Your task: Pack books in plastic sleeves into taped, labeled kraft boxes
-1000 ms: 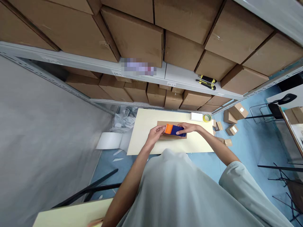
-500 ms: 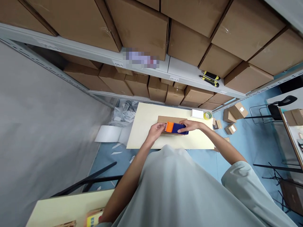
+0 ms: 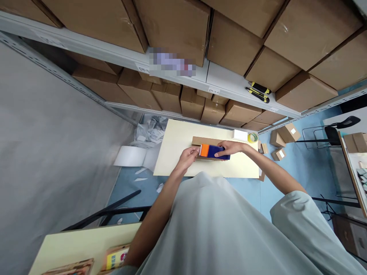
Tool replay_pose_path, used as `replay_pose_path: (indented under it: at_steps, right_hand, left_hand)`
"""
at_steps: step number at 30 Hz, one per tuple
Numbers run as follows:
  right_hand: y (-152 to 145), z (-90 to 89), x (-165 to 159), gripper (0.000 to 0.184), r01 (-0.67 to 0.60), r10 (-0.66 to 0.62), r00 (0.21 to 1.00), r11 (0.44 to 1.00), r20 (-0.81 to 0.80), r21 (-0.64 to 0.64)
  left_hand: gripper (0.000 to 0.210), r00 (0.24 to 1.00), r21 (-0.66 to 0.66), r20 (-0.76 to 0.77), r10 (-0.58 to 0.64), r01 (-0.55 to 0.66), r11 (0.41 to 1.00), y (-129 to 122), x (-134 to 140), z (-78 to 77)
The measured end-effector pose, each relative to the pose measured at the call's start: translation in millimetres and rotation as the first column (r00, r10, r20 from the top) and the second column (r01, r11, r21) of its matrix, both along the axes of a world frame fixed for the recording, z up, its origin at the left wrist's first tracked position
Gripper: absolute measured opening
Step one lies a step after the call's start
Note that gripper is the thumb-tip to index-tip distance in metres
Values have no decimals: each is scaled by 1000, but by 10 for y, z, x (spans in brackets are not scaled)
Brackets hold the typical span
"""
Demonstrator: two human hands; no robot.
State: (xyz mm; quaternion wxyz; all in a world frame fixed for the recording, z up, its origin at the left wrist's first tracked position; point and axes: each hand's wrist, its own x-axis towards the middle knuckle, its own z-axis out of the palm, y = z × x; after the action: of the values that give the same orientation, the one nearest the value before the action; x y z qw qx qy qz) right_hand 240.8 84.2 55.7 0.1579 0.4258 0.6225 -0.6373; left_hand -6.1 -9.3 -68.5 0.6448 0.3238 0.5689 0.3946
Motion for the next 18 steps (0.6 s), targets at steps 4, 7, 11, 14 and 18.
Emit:
replay_pose_path:
  at_steps: [4, 7, 11, 14, 18]
  right_hand:
    - [23, 96, 18, 62, -11, 10, 1000, 996, -14, -88]
    - [39, 154, 29, 63, -19, 16, 999, 994, -31, -104]
    - [58, 202, 80, 64, -27, 25, 999, 995, -26, -92]
    - [74, 232, 208, 65, -11, 14, 999, 998, 37, -57]
    - [95, 204, 353, 69, 65, -58, 993, 996, 103, -69]
  left_hand:
    - [59, 1000, -1, -9, 15, -15, 1000, -15, -38, 69]
    - [63, 1000, -6, 12, 7, -7, 1000, -4, -55, 133]
    - [62, 1000, -17, 11, 16, -16, 1000, 44, -194, 125]
    - [58, 994, -14, -47, 100, -101, 995, 82, -446, 22]
    - [46, 994, -15, -72, 81, -83, 996, 113, -698, -147]
